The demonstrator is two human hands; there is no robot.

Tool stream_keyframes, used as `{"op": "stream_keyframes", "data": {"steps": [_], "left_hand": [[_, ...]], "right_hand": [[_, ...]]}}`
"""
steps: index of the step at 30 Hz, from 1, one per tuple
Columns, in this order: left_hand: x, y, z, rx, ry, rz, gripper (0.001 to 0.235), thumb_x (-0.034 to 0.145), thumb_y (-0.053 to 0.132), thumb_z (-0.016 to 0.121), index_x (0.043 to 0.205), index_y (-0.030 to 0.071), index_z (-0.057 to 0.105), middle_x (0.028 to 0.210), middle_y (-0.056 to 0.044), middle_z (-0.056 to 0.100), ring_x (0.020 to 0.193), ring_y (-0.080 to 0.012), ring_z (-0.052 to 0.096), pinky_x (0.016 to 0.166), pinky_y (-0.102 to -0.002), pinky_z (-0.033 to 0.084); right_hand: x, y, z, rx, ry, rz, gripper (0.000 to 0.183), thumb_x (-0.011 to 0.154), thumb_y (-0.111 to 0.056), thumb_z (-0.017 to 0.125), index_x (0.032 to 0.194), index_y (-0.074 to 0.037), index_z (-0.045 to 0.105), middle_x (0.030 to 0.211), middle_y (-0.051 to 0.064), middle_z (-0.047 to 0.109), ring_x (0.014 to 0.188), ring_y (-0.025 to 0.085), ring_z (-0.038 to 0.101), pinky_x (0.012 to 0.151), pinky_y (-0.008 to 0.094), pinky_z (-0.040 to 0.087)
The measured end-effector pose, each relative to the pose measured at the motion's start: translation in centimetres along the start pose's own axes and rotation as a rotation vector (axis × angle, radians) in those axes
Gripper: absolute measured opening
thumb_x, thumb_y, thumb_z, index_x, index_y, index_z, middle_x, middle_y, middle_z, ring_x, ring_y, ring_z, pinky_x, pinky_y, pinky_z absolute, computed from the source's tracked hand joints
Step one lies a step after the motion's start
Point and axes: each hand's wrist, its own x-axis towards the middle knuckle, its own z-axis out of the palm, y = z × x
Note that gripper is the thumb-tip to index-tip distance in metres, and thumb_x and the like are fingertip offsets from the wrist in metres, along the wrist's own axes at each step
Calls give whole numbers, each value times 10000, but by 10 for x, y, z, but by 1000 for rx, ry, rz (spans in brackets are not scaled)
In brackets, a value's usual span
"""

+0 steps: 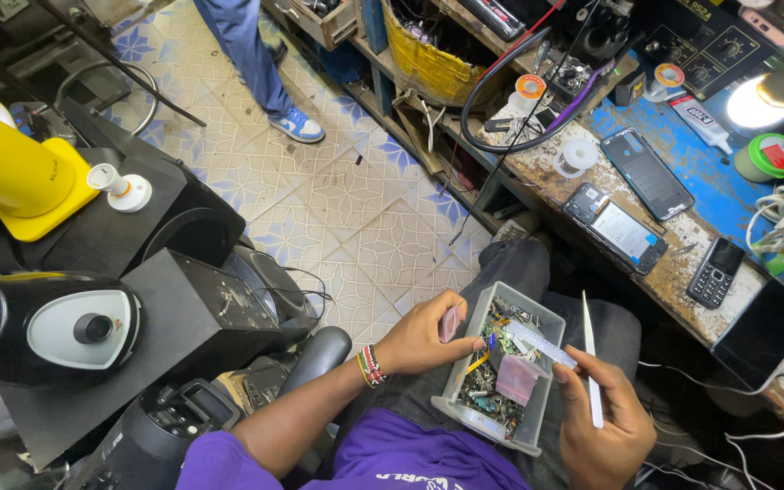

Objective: The person sits with a plastic container of electronic components on their lap, using tweezers to pick up and sort small parts into a small plastic bag. They handle various components, including circuit boards and wires, and briefly interact with a phone on the nearby table.

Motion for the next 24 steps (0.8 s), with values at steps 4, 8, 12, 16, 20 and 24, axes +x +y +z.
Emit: {"op": "stream_keyframes", "data": {"steps": [4, 8, 12, 16, 20, 24], "left_hand": [[1, -3, 0, -23, -20, -25, 361, 858, 463, 696, 971, 191, 487, 734, 36, 473, 665, -136, 419, 641, -333, 369], [1, -5, 1, -9, -2, -12, 308, 859, 436, 689, 956, 201, 515, 725, 49, 497, 666, -122, 445, 641, -323, 393], [2, -5, 2, 15, 28, 56, 279, 849, 394, 737, 910, 212, 535, 707, 57, 532, 639, -120, 467, 622, -320, 406], [0, 1, 0, -4, 24, 104, 270, 839, 381, 770, 902, 222, 561, 728, 76, 560, 635, -99, 482, 612, -295, 403], [0, 6, -1, 5, 38, 163, 269, 840, 352, 803, 874, 214, 574, 742, 77, 579, 639, -98, 498, 615, -289, 414], [1, 11, 0, 34, 46, 226, 258, 834, 345, 816, 876, 206, 603, 785, 62, 622, 645, -107, 526, 635, -289, 432]], "right_hand": [[0, -4, 0, 12, 1, -11, 219, 929, -90, 781, 1123, 7, 749, 960, 97, 704, 877, 145, 649, 855, 234, 498], [1, -8, 0, 7, -9, 1, 225, 928, -99, 780, 1126, 4, 748, 956, 95, 706, 886, 146, 657, 852, 234, 504], [1, -4, -1, 2, -19, -29, 222, 932, -103, 773, 1124, 6, 747, 928, 88, 687, 858, 137, 635, 836, 228, 483], [0, -7, 0, 12, -19, -24, 211, 933, -86, 770, 1121, 4, 745, 948, 89, 693, 883, 142, 645, 876, 236, 493], [2, -10, 0, 17, -34, -44, 215, 918, -81, 779, 1109, 13, 746, 950, 103, 708, 870, 153, 659, 845, 243, 502], [3, -11, -1, -3, -49, -62, 203, 921, -106, 776, 1091, 1, 749, 946, 99, 715, 861, 156, 664, 825, 245, 496]]}}
